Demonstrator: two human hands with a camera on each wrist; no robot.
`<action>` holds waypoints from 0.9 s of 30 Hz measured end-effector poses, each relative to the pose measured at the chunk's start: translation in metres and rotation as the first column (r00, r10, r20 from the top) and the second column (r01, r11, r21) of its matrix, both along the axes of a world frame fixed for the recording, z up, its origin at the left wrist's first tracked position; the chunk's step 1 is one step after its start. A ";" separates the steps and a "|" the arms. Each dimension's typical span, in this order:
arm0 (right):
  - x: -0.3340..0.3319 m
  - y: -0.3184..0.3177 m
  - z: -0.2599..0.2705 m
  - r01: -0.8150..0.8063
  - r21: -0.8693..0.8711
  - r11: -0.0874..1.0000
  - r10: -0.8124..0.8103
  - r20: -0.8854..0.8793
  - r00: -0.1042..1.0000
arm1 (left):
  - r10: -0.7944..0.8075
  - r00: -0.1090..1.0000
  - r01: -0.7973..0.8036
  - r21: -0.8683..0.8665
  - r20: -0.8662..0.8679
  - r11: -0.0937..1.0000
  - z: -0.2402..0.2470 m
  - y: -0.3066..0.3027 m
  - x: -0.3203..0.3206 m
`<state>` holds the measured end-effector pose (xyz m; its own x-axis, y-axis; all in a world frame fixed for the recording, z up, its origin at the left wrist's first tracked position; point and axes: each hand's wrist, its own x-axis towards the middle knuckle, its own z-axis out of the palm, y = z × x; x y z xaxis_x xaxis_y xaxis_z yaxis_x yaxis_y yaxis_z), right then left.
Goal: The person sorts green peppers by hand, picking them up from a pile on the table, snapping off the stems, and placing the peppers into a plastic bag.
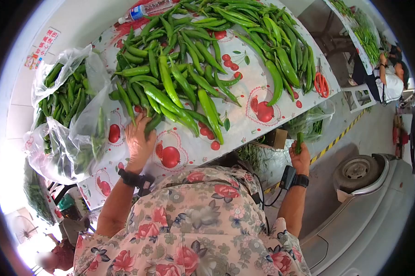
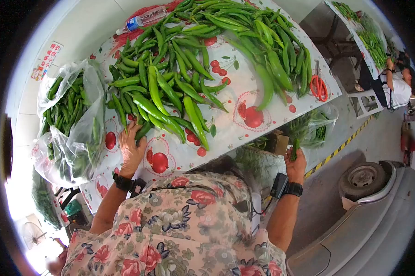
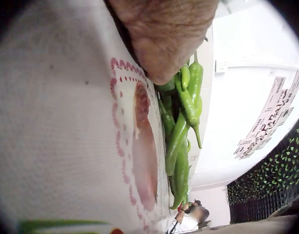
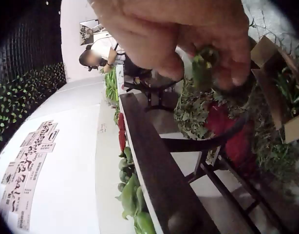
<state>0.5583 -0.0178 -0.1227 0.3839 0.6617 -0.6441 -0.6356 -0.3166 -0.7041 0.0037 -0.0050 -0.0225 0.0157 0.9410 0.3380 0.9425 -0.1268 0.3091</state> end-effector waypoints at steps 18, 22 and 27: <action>-0.059 0.099 0.109 -0.213 0.146 0.966 0.071 0.642 0.763 | 0.049 0.999 -0.048 -0.033 0.020 0.998 0.003 0.000 0.002; -0.113 0.129 0.141 -0.480 -0.214 0.851 0.415 0.834 0.363 | 0.053 0.998 -0.052 -0.038 0.034 0.998 0.002 0.000 0.002; -0.146 0.149 0.119 -0.500 -0.323 0.804 0.360 0.933 -0.024 | 0.042 0.998 -0.040 -0.047 0.036 0.998 0.007 0.001 0.002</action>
<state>0.4118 0.1310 -0.0042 0.2181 0.9751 0.0409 0.7828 -0.1498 -0.6040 0.0058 -0.0036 -0.0159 -0.0351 0.9554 0.2934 0.9344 -0.0728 0.3487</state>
